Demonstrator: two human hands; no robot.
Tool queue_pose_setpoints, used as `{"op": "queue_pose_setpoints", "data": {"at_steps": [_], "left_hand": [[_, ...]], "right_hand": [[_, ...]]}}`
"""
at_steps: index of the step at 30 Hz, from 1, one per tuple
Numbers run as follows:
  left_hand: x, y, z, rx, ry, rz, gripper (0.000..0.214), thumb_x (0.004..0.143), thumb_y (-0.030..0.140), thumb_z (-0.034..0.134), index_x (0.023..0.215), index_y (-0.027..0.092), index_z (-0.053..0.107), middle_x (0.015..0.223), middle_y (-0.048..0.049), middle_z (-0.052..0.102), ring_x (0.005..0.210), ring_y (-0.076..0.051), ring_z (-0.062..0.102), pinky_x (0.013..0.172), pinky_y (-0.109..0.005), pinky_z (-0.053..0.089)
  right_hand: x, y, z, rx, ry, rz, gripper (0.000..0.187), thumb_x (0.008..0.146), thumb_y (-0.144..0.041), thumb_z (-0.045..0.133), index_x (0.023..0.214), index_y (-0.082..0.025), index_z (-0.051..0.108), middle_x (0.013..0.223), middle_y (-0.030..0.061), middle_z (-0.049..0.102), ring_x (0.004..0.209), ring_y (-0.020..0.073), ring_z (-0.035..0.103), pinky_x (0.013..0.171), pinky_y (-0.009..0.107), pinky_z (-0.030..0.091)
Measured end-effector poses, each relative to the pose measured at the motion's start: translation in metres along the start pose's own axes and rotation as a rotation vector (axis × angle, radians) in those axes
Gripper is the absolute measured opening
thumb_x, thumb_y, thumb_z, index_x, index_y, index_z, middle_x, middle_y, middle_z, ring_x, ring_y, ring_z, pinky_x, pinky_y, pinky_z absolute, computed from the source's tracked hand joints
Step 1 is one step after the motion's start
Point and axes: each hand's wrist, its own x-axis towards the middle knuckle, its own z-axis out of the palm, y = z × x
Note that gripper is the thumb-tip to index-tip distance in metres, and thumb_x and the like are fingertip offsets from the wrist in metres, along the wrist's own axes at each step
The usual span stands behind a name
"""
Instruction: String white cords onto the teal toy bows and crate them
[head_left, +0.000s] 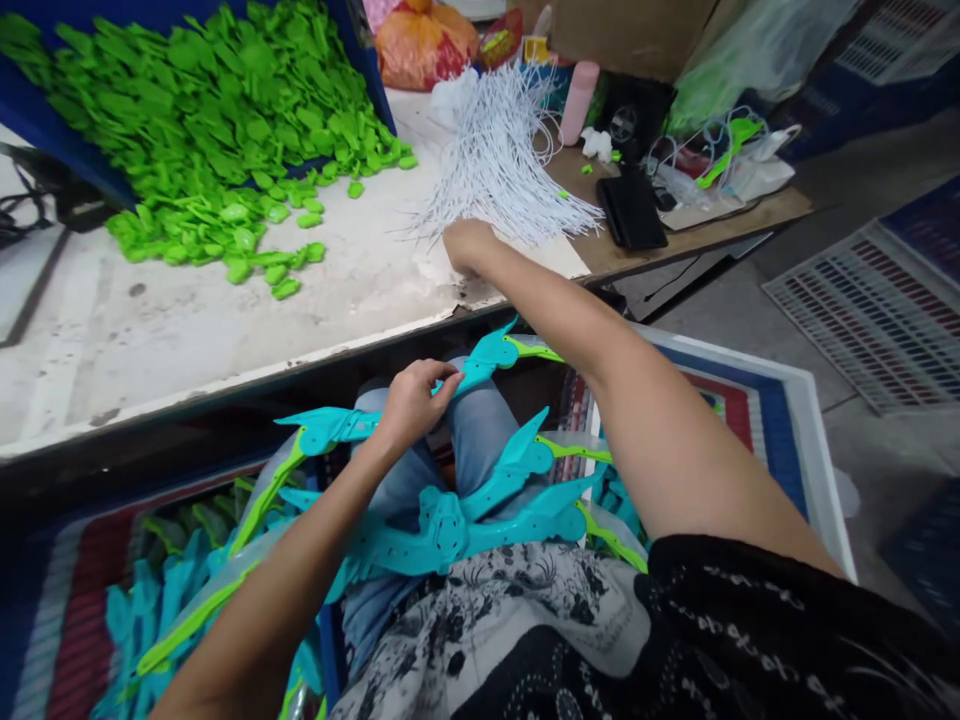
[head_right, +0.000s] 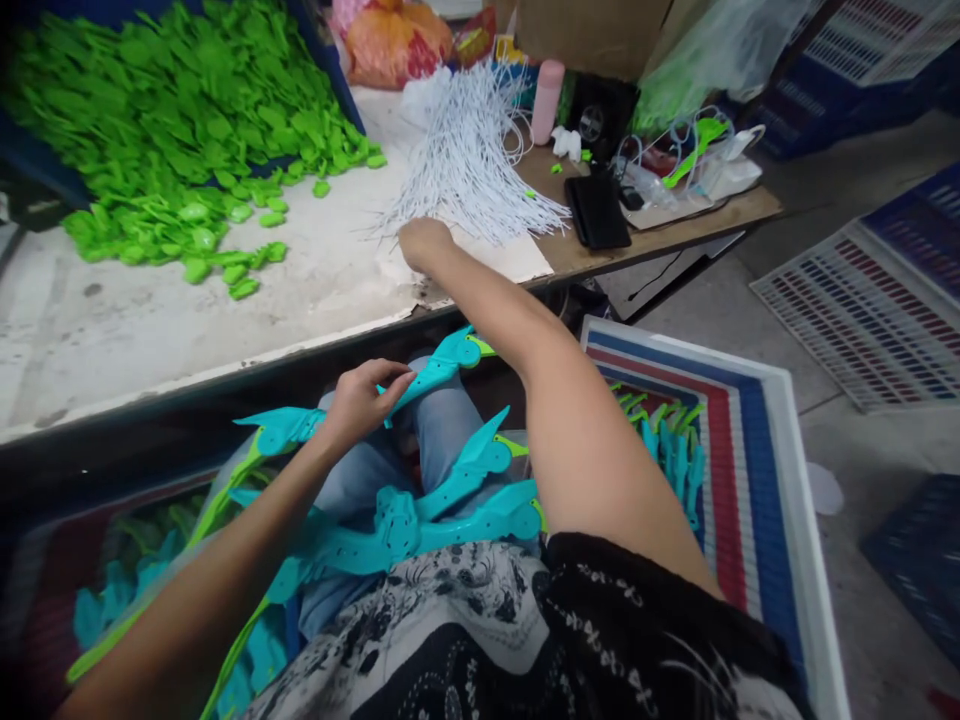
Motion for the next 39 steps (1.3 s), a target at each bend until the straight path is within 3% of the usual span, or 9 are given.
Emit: {"op": "queue_pose_setpoints", "data": {"at_steps": [2, 6, 10, 13, 16, 18, 21, 27, 39], "left_hand": [[-0.005, -0.001, 0.001, -0.009, 0.005, 0.008, 0.031, 0.084, 0.041, 0.052, 0.086, 0.017, 0.071, 0.085, -0.0074, 0.071, 0.077, -0.02, 0.063, 0.07, -0.029, 0.046], [-0.008, 0.002, 0.001, -0.068, -0.033, -0.036, 0.031, 0.082, 0.043, 0.053, 0.085, 0.018, 0.071, 0.083, -0.0065, 0.072, 0.073, -0.019, 0.063, 0.067, -0.028, 0.045], [0.004, 0.011, 0.017, -0.231, -0.22, -0.088, 0.03, 0.08, 0.044, 0.055, 0.085, 0.018, 0.071, 0.082, -0.0047, 0.073, 0.073, -0.019, 0.064, 0.066, -0.027, 0.045], [0.019, 0.022, 0.05, -0.427, -0.383, -0.141, 0.027, 0.076, 0.04, 0.059, 0.085, 0.017, 0.071, 0.082, -0.0049, 0.072, 0.074, -0.019, 0.063, 0.067, -0.027, 0.046], [0.036, 0.036, 0.092, -0.69, -0.508, -0.304, 0.022, 0.073, 0.034, 0.064, 0.083, 0.016, 0.07, 0.083, -0.0062, 0.071, 0.07, -0.017, 0.063, 0.065, -0.027, 0.047], [0.046, 0.046, 0.118, -0.839, -0.562, -0.437, 0.018, 0.072, 0.03, 0.066, 0.081, 0.014, 0.069, 0.076, -0.0063, 0.07, 0.066, -0.014, 0.062, 0.062, -0.025, 0.046], [0.059, 0.059, 0.145, -0.991, -0.608, -0.592, 0.012, 0.073, 0.023, 0.068, 0.078, 0.012, 0.068, 0.068, -0.0059, 0.067, 0.06, -0.012, 0.061, 0.059, -0.023, 0.045], [0.071, 0.073, 0.167, -1.135, -0.66, -0.715, 0.009, 0.075, 0.018, 0.07, 0.078, 0.01, 0.066, 0.068, -0.0073, 0.067, 0.058, -0.013, 0.062, 0.057, -0.024, 0.048], [0.073, 0.079, 0.178, -1.168, -0.716, -0.702, 0.01, 0.078, 0.017, 0.066, 0.086, 0.01, 0.069, 0.07, -0.007, 0.068, 0.059, -0.012, 0.062, 0.061, -0.024, 0.049]], "right_hand": [[0.003, -0.008, -0.009, -0.127, -0.131, 0.104, 0.031, 0.064, -0.023, 0.077, 0.085, -0.002, 0.068, 0.093, 0.0149, 0.064, 0.112, 0.0368, 0.057, 0.098, 0.054, 0.044], [-0.035, 0.006, -0.046, -0.035, -0.141, 0.166, 0.027, 0.063, -0.009, 0.075, 0.087, 0.001, 0.067, 0.083, 0.0118, 0.066, 0.097, 0.0284, 0.064, 0.088, 0.044, 0.053], [-0.142, 0.053, -0.072, 0.514, -0.17, 0.283, 0.017, 0.068, -0.013, 0.073, 0.082, -0.006, 0.067, 0.055, 0.0003, 0.061, 0.055, 0.0139, 0.062, 0.055, 0.029, 0.057], [-0.242, 0.083, -0.069, 0.932, -0.185, 0.408, 0.027, 0.059, -0.028, 0.081, 0.071, -0.011, 0.065, 0.052, 0.001, 0.062, 0.048, 0.0128, 0.059, 0.047, 0.026, 0.053], [-0.319, 0.099, -0.05, 1.063, 0.057, 0.575, 0.033, 0.054, -0.037, 0.082, 0.067, -0.014, 0.063, 0.054, 0.0009, 0.063, 0.048, 0.0118, 0.058, 0.047, 0.024, 0.05], [-0.347, 0.103, -0.033, 1.04, 0.281, 0.641, 0.032, 0.055, -0.038, 0.08, 0.068, -0.015, 0.063, 0.056, -0.001, 0.062, 0.047, 0.0089, 0.054, 0.047, 0.022, 0.046], [-0.359, 0.107, -0.009, 0.959, 0.472, 0.647, 0.029, 0.06, -0.039, 0.076, 0.072, -0.015, 0.065, 0.06, -0.0021, 0.062, 0.049, 0.007, 0.049, 0.048, 0.021, 0.041], [-0.353, 0.109, 0.012, 0.687, 0.591, 0.554, 0.017, 0.073, -0.033, 0.065, 0.076, -0.016, 0.068, 0.073, 0.0004, 0.066, 0.063, 0.01, 0.055, 0.061, 0.024, 0.044], [-0.353, 0.102, 0.009, 0.458, 0.604, 0.356, 0.011, 0.081, -0.026, 0.061, 0.074, -0.018, 0.066, 0.075, 0.0007, 0.066, 0.066, 0.0113, 0.057, 0.062, 0.024, 0.045]]}}
